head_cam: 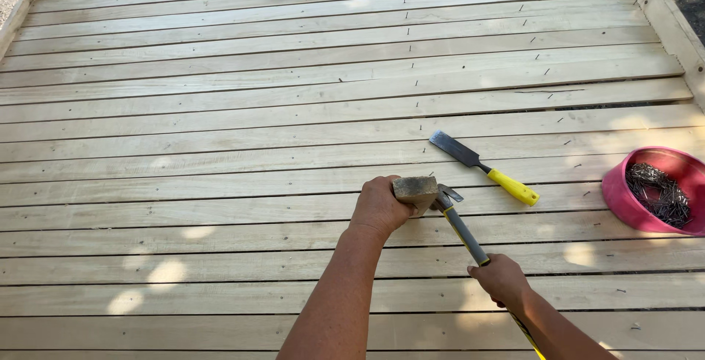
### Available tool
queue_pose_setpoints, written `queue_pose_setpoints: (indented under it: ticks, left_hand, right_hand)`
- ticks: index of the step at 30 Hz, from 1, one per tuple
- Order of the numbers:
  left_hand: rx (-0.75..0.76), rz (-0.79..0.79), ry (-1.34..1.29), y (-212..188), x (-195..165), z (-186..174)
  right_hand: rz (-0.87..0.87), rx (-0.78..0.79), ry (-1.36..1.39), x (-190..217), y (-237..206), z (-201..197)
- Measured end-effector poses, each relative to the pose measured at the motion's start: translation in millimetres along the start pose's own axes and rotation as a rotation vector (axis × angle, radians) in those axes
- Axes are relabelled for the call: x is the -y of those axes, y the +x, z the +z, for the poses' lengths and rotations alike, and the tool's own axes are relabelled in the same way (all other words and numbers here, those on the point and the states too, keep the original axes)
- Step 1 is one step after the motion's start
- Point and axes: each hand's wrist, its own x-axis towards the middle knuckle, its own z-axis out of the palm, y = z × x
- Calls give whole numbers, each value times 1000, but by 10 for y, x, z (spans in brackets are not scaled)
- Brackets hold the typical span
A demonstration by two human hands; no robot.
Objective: The person picks nails from a pink bucket and hammers them into the slats of a large wooden frame. They then hold a small wood block against the slats and use the hammer claw with the block as a fulcrum to pull nails out, before placing a wood strip on the frame.
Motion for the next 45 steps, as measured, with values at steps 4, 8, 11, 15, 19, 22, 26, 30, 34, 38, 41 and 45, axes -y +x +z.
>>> queue_pose_setpoints:
  ticks: [4,8,11,15,19,22,26,30,34,38,41,45]
  left_hand:
    - [-3,20,-44,17,25,-20]
    - [12,12,-32,36,28,-13]
    - [19,17,-33,40,27,-14]
    - [21,-3,-22,28,23,-14]
    - [23,3,-21,30,23,-18]
    - [36,-6,-13,36,30,-32]
    - [28,-6,-41,49,12,-46]
    - [42,-18,-64,32,21,-53]
    - [29,-33,-76,37,98,-106]
    - [21,3,-48,-28,204,-155]
    - [21,-24,-77,-90,225,-237]
    - [43,-54,-119,-57,68,-397]
  right_hand:
    - [-138,32,58,96,19,-92]
    - [-335,-38,263,162,-30,-83]
    - [-307,-92,349,88,-51,37]
    - [66,10,62,-24,-16,59]
    - [-10,-14,141,-23,38,-117]
    - [-129,-59,250,-10,32,-115]
    - [-169,-108,288,-63,12,88]
    - [68,13,-30,-126,96,126]
    - [27,36,61,-238,150,119]
    - [62,-40,17,-419,172,41]
    - [34,-86,0,-450,207,-101]
    - [26,-105,39,-235,349,-414]
